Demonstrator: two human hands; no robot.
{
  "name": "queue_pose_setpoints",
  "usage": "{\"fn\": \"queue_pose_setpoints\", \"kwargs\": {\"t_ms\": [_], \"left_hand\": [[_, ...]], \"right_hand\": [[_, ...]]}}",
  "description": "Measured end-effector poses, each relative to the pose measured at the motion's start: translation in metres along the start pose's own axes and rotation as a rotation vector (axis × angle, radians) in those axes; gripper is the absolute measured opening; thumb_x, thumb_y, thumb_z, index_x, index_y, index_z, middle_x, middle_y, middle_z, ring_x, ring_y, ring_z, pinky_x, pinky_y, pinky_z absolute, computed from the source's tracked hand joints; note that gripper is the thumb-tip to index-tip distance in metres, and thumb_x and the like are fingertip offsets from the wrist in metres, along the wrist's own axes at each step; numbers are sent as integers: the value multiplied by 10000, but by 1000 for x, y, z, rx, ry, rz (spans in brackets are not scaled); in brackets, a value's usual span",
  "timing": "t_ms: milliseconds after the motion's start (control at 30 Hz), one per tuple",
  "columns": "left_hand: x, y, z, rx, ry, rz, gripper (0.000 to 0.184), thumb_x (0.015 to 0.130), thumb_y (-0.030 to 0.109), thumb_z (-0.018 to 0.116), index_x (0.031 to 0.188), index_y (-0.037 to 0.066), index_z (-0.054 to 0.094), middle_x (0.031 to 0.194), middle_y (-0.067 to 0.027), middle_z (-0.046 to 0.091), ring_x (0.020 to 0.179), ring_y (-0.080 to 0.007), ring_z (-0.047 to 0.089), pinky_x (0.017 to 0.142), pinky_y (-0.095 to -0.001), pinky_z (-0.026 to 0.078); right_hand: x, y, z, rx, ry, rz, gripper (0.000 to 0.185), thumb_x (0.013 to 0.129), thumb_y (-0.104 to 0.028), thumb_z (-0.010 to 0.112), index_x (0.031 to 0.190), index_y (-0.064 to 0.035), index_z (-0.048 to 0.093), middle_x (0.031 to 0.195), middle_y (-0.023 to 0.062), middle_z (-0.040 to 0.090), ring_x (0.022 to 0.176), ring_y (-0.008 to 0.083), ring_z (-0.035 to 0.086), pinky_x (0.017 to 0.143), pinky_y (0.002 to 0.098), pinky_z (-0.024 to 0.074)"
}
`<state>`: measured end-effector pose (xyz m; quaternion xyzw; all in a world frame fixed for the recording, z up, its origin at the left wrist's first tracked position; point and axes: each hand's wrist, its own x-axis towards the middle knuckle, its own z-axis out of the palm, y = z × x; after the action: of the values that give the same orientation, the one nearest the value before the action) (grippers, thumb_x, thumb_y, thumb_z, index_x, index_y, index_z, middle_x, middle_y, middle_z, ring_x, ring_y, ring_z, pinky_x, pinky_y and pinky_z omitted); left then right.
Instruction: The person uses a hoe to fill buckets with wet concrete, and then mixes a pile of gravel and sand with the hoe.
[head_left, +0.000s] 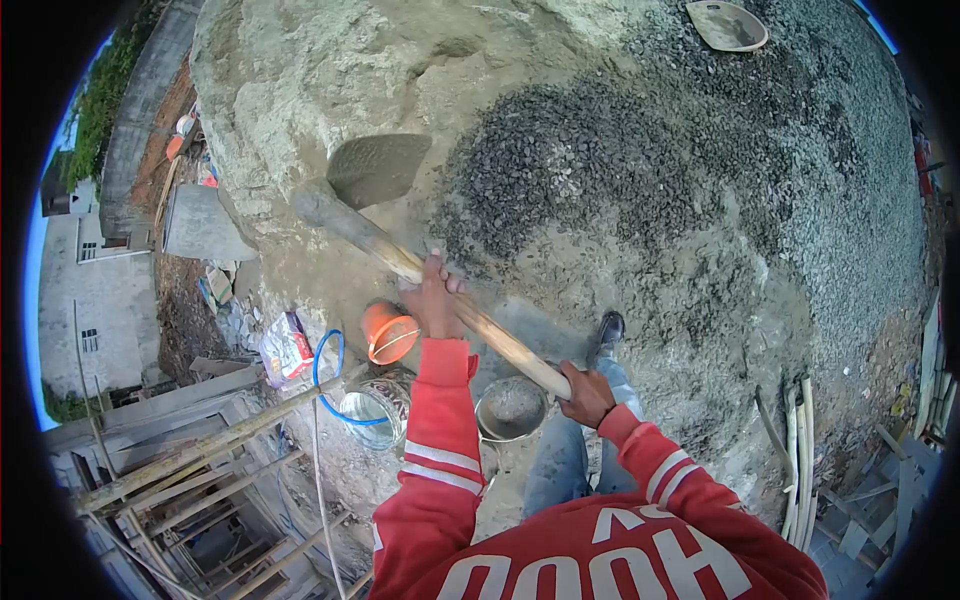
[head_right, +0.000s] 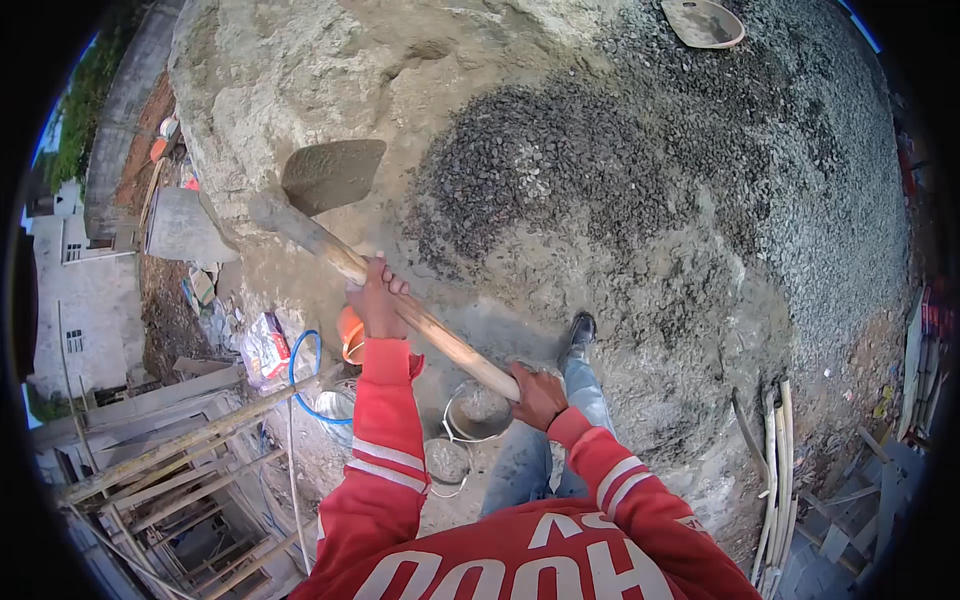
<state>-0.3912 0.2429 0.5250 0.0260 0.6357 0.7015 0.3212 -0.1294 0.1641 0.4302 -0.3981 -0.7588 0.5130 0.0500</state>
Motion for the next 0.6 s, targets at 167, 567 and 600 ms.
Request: {"fn": "queue_pose_setpoints", "kwargs": {"t_ms": [167, 567, 600], "left_hand": [[83, 133, 122, -27, -268, 429, 222, 901, 78, 620, 1065, 76, 472, 756, -23, 486, 608, -113, 475, 514, -280, 417], [240, -466, 98, 831, -183, -211, 245, 796, 106, 680, 943, -64, 582, 707, -170, 625, 532, -236, 637, 450, -363, 501], [227, -516, 74, 1006, -211, -251, 231, 773, 123, 698, 873, -59, 598, 741, -199, 648, 588, -251, 674, 500, -373, 530]], "right_hand": [[184, -74, -80, 82, 238, -281, 413, 688, -157, 675, 1046, -87, 480, 791, 196, 642, 756, 457, 601, 692, 534, 465], [212, 238, 72, 180, 125, 671, 431, 729, -173, 642, 1150, -107, 576, 988, 216, 669, 967, 427, 626, 831, 513, 502], [191, 251, 99, 205, 155, 699, 435, 728, -184, 651, 1150, -106, 579, 988, 216, 670, 967, 425, 627, 829, 505, 505]]}}
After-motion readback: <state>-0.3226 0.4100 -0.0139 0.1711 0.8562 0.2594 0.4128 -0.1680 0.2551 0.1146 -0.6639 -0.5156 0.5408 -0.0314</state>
